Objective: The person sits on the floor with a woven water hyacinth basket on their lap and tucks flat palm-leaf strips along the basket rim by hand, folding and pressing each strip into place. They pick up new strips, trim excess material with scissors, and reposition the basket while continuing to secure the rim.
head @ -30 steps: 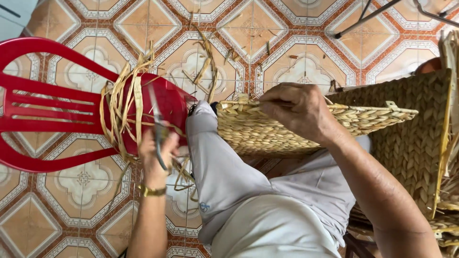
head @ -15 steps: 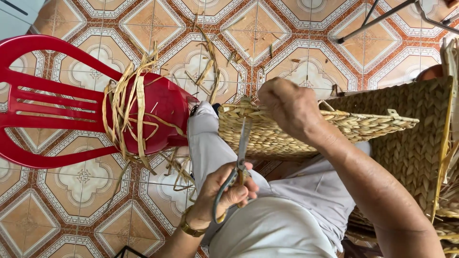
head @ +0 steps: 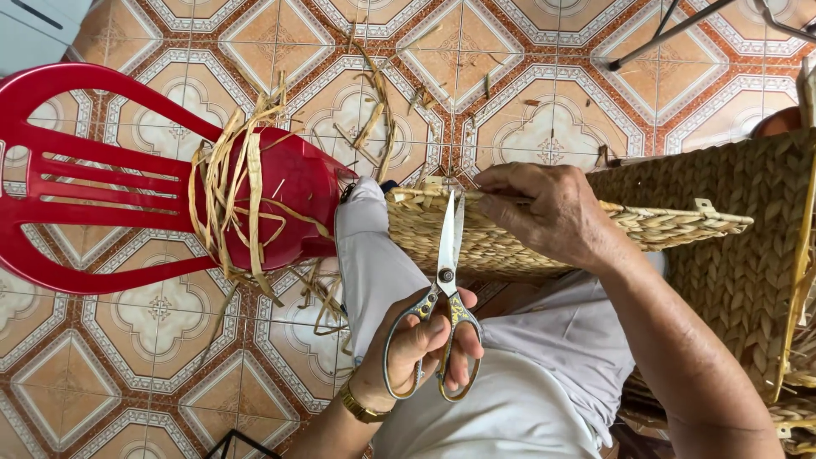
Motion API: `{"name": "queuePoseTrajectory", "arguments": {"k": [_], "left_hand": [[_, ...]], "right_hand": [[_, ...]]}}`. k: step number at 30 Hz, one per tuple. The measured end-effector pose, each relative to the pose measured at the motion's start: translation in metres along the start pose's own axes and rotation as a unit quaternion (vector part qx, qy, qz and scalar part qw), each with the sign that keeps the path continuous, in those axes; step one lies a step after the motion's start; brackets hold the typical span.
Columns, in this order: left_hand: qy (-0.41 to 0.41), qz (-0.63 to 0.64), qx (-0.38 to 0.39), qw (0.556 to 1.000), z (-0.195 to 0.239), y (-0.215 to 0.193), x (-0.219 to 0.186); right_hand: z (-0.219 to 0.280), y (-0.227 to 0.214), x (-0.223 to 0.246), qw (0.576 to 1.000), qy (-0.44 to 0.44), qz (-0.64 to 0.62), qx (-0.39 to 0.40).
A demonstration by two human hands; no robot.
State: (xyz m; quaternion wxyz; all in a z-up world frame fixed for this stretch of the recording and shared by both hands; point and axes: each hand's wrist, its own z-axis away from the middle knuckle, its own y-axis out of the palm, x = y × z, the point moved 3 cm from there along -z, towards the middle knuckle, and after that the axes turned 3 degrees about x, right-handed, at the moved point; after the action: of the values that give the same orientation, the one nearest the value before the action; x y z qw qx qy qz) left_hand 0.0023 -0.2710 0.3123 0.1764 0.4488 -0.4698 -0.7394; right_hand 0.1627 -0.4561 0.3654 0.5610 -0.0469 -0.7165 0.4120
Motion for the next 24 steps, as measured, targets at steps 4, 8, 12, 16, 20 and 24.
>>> {"name": "queuePoseTrajectory", "arguments": {"k": [4,8,12,16,20,24], "left_hand": [[-0.013,0.028,-0.020,0.999,0.002,0.007,0.001],[0.004,0.025,-0.039,0.999,0.010,0.002,0.013],[0.168,-0.148,-0.036,0.974,0.010,-0.032,0.003],[0.284,-0.324,-0.339,0.836,0.010,-0.109,-0.054],[0.109,-0.598,-0.563,0.560,0.028,-0.291,-0.088],[-0.007,-0.681,-0.569,0.461,0.057,-0.369,-0.102]], "right_hand": [[0.006,0.002,0.001,1.000,0.011,-0.013,0.006],[0.010,0.000,0.012,1.000,-0.029,0.001,0.003],[-0.009,0.010,0.012,0.993,0.038,0.101,0.045],[-0.024,0.030,0.007,0.974,-0.017,0.208,0.088],[-0.024,0.036,0.004,0.977,-0.032,0.204,0.049],[-0.023,0.037,0.004,0.980,-0.005,0.197,0.037]]}}
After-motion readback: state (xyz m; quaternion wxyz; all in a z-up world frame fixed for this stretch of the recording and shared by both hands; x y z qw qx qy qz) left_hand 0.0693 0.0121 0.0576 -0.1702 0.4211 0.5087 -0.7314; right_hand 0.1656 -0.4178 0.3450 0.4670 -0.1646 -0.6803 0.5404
